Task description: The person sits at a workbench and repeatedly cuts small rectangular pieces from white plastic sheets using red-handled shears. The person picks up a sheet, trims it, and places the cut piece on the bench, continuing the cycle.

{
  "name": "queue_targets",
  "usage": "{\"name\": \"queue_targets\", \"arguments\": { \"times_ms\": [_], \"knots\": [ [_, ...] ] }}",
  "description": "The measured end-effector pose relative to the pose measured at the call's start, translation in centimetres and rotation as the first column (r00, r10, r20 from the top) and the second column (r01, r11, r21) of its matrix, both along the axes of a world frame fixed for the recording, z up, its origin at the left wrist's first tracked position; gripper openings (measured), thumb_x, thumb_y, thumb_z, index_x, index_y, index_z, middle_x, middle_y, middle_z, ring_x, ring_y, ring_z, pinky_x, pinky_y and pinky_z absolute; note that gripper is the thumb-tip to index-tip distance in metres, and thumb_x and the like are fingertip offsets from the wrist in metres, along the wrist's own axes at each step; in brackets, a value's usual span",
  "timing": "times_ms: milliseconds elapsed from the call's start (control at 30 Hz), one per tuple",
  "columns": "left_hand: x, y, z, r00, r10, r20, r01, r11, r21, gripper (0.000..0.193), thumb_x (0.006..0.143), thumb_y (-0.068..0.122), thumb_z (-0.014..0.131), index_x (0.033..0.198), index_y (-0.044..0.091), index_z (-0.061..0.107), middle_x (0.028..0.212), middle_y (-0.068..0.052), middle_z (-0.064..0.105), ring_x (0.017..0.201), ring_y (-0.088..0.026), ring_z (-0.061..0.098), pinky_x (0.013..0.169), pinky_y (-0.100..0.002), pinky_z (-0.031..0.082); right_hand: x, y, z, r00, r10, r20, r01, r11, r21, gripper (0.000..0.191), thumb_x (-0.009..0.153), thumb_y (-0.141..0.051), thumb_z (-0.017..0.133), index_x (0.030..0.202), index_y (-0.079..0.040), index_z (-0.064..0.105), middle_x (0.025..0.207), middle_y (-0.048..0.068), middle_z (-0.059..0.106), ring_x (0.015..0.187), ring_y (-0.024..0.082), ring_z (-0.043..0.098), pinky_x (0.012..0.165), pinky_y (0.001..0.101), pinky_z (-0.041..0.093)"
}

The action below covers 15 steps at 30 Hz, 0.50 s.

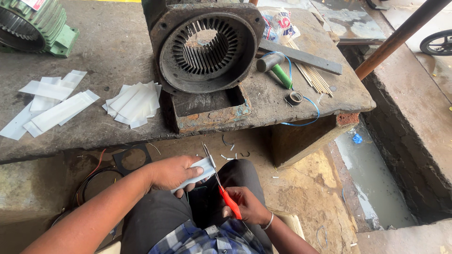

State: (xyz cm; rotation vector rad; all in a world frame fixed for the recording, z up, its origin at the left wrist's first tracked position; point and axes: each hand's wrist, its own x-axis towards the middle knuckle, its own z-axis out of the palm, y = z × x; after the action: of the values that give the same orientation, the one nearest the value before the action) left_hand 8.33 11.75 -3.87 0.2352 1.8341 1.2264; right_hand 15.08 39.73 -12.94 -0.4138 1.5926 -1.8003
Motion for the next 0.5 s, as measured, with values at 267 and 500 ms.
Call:
{"name": "queue_targets", "arguments": {
  "times_ms": [267, 500],
  "knots": [
    [1.1, 0.0, 0.6, 0.998, -0.055, 0.023, 0.056, 0.996, -0.073, 0.035, 0.106, 0.030, 0.043, 0.137, 0.014, 0.048, 0.082, -0.011, 0.070, 0.053, -0.017, 0.067, 0.052, -0.031, 0.055, 0.2, -0.1, -0.7, 0.999, -0.037, -0.001, 0.037, 0.999, 0.013, 0.041, 0.082, -0.026, 0.090, 0.103, -0.002, 0.065, 0.073, -0.005, 0.058, 0.062, 0.003, 0.051, 0.056, 0.0204, 0.042],
    [-0.3, -7.1, 3.5, 0.754, 0.121, -0.646, -0.307, 0.934, -0.184, 0.037, 0.098, 0.026, 0.058, 0.130, 0.007, 0.055, 0.102, -0.016, 0.076, 0.085, -0.030, 0.076, 0.077, -0.042, 0.058, -0.8, 0.6, -1.4, 0.994, -0.103, -0.039, 0.101, 0.993, -0.054, 0.041, 0.082, -0.025, 0.087, 0.108, 0.000, 0.067, 0.078, -0.005, 0.059, 0.067, 0.004, 0.053, 0.060, 0.0214, 0.045]
  ]
}}
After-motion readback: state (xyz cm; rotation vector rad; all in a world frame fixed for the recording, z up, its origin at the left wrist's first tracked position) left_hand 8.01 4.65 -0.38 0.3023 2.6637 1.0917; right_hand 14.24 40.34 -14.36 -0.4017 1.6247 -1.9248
